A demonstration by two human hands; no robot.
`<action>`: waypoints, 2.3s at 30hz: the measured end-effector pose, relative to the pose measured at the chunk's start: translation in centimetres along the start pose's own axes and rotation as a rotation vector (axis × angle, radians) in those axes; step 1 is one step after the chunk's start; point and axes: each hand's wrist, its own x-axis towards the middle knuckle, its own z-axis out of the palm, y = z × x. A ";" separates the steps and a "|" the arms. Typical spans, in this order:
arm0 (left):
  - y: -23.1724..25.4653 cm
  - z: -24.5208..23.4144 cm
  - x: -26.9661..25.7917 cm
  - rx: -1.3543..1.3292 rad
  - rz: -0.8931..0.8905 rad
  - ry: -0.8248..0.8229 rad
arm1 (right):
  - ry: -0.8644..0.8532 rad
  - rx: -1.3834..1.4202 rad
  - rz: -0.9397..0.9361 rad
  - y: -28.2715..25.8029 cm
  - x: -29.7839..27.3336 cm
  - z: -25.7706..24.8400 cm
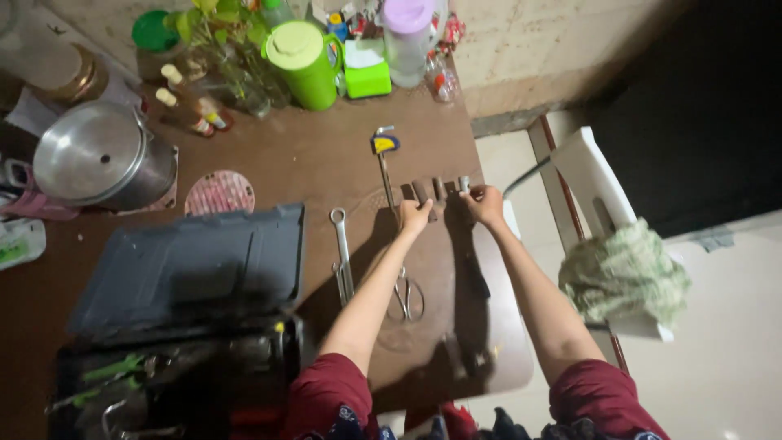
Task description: The person removes various tools from a black toolbox and places them on a table, including wrenches, pliers, screwdrivers, a tape measure, and small metal parts. The person continues to sort and arrange the tools on the table while the toolbox remains open.
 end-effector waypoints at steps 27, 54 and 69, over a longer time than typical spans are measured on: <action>3.8 -2.0 -0.1 -0.018 0.112 0.022 | -0.001 -0.123 -0.109 1.2 3.1 2.9; -20.7 -59.9 -34.0 -0.033 0.290 -0.079 | 0.100 -0.127 -0.855 -33.5 -45.0 13.9; -26.1 -64.0 -35.4 0.366 0.466 -0.336 | -0.619 -0.848 -0.375 -32.5 -53.5 23.0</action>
